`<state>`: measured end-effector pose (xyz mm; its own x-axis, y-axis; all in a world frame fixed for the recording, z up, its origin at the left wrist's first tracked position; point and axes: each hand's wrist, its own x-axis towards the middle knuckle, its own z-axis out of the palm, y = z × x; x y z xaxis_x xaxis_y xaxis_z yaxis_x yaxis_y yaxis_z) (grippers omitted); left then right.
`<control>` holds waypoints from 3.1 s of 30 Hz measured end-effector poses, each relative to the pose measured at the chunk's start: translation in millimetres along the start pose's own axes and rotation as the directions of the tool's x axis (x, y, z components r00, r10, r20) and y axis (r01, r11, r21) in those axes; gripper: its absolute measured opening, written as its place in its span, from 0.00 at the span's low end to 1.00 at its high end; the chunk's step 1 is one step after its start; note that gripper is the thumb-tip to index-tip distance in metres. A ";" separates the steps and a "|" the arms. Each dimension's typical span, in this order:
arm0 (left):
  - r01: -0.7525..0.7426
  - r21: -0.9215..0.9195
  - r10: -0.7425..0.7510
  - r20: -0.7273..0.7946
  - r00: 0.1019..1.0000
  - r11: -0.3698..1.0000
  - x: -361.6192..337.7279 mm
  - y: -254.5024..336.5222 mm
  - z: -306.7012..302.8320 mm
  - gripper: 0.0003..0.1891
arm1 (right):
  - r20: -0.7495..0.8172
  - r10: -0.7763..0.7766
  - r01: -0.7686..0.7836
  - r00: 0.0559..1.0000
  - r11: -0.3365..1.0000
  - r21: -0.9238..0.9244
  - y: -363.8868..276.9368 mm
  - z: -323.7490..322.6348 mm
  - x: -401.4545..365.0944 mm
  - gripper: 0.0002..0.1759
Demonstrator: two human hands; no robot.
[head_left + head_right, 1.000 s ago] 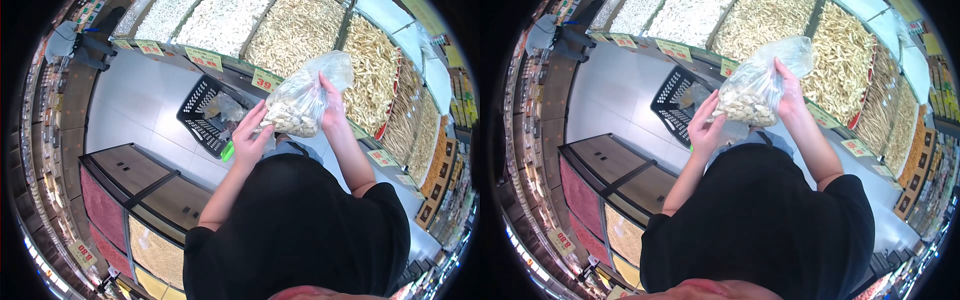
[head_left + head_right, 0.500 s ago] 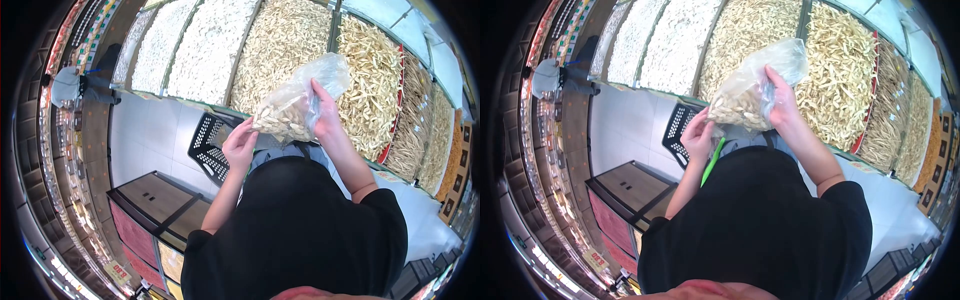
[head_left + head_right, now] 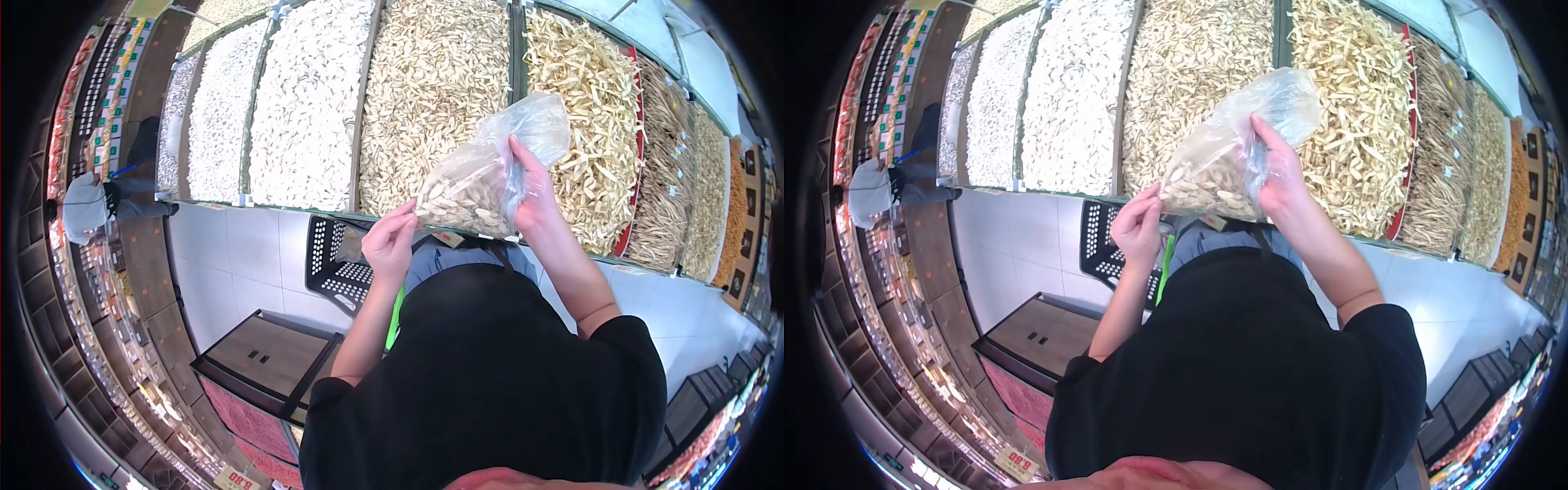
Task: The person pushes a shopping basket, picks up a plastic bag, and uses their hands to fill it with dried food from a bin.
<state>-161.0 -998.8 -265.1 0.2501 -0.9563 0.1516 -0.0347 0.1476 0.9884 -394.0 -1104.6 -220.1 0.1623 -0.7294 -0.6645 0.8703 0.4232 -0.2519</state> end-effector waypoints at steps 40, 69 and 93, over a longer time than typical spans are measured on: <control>0.895 -0.446 -0.612 0.704 0.360 0.014 63.7 -74.8 19.2 0.34 | 0.339 0.466 -0.199 0.817 0.781 -0.592 21.7 -24.7 134.9 0.42; 0.897 -0.442 -0.595 0.726 0.344 -0.021 77.0 16.4 11.2 0.39 | 0.394 0.372 -0.373 0.840 0.924 -0.077 53.2 -26.2 103.7 0.28; 0.771 -0.637 -0.588 0.620 0.519 0.009 54.6 6.9 20.5 0.39 | 0.324 0.414 -0.377 0.851 0.910 -0.173 61.2 -3.3 78.6 0.31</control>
<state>-167.4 -1055.1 -250.0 -0.4497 -0.7399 -0.5004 0.8087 -0.5751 0.1235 -329.5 -1134.3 -290.1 0.6488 -0.6198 -0.4415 0.6507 0.7527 -0.1005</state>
